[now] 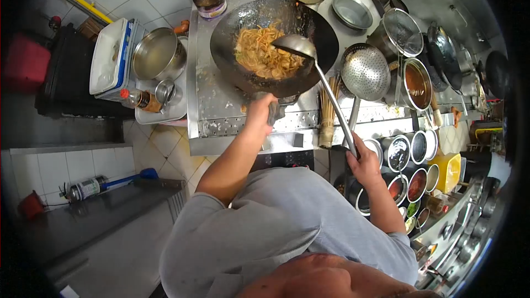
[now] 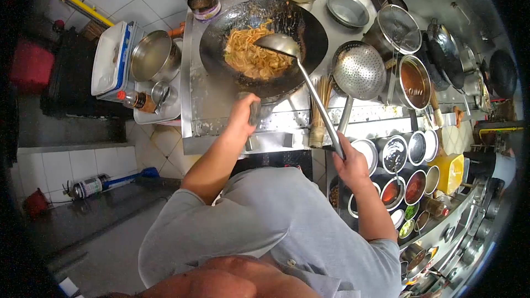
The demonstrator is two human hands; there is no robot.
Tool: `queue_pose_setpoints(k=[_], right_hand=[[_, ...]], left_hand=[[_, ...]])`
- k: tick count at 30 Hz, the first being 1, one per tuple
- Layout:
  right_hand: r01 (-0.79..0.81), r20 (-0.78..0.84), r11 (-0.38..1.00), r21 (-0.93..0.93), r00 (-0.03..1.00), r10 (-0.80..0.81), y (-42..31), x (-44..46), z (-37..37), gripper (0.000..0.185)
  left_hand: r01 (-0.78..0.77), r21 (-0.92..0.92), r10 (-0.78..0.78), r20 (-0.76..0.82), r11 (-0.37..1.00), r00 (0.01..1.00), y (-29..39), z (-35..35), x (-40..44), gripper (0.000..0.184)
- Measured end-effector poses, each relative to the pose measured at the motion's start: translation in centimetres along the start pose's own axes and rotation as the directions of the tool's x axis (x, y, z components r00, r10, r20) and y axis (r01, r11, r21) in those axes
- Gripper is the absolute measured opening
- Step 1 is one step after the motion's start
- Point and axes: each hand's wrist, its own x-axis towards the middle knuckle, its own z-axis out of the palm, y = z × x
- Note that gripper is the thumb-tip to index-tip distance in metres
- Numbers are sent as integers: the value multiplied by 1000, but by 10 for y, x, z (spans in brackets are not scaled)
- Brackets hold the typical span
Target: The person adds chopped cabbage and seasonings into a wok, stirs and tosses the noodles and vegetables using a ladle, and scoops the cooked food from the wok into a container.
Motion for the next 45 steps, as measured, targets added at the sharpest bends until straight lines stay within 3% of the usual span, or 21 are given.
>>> queue_pose_setpoints(k=[1, 2, 5, 9, 13, 20, 22, 24, 25, 28, 30, 32, 33, 34, 35, 39, 43, 45], right_hand=[[-110, 29, 994, 0, 993, 110, -14, 2, -5, 63], [-109, 20, 994, 0, 994, 109, -11, 5, -2, 63], [20, -203, 994, 109, 979, 3, -4, 19, 16, 63], [21, -248, 984, 179, 968, 25, -2, 37, 26, 63], [-117, -161, 921, 372, 969, 188, -22, 53, 16, 62], [-291, 27, 844, 450, 950, 313, -37, 107, -2, 62], [126, -208, 972, 197, 974, -84, -4, 151, 8, 62], [-12, -68, 957, 289, 997, 33, -42, 187, -10, 60], [-7, -69, 958, 287, 997, 28, -39, 210, -9, 60], [-8, -7, 994, 111, 1000, 9, -35, 255, -1, 63], [-108, 271, 983, 147, 960, 65, -64, 262, -13, 65], [-98, 329, 992, 82, 942, 66, -74, 267, -26, 66], [143, 310, 985, -96, 945, -106, -66, 272, -33, 67], [366, 322, 890, -271, 906, -274, -58, 275, -41, 69], [408, 321, 811, -419, 902, -288, -54, 275, -56, 69], [346, 250, 552, -758, 937, -244, -76, 226, -119, 68], [239, 187, 505, -829, 971, -152, -64, 165, -153, 66], [173, 105, 598, -783, 984, -147, -35, 143, -157, 64]], left_hand=[[8, 3, -8, 31, 1000, 999, 4, 1, 13, 8], [15, 8, -15, 63, 1000, 998, 6, 2, 23, 9], [-12, 33, 9, 69, 999, 998, 5, 1, 37, 9], [20, 46, -22, 46, 999, 999, 5, -3, 47, 11], [-6, 1, 6, 64, 1000, 998, -1, -10, 56, 11], [69, -91, -65, 42, 993, 997, 6, -1, 42, 13], [86, -105, -83, 40, 991, 996, 4, -1, 41, 13], [56, -108, -49, 70, 993, 996, 2, -4, 44, 13], [52, -111, -45, 71, 992, 996, 2, -3, 45, 13], [5, -80, -3, 24, 997, 1000, 3, -1, 41, 10], [-29, -82, 34, 67, 996, 997, 4, -1, 38, 9], [-27, -89, 33, 63, 996, 997, 5, 1, 35, 11], [-26, -95, 32, 64, 995, 997, 6, 2, 34, 13], [-26, -96, 32, 63, 995, 997, 6, 3, 32, 13], [-14, -97, 20, 57, 995, 998, 8, 4, 30, 13], [-4, -108, 10, 55, 994, 998, 7, 4, 31, 12], [3, -117, 7, 81, 993, 997, -4, -8, 48, 11], [40, -137, -28, 83, 990, 996, -9, -10, 55, 11]])
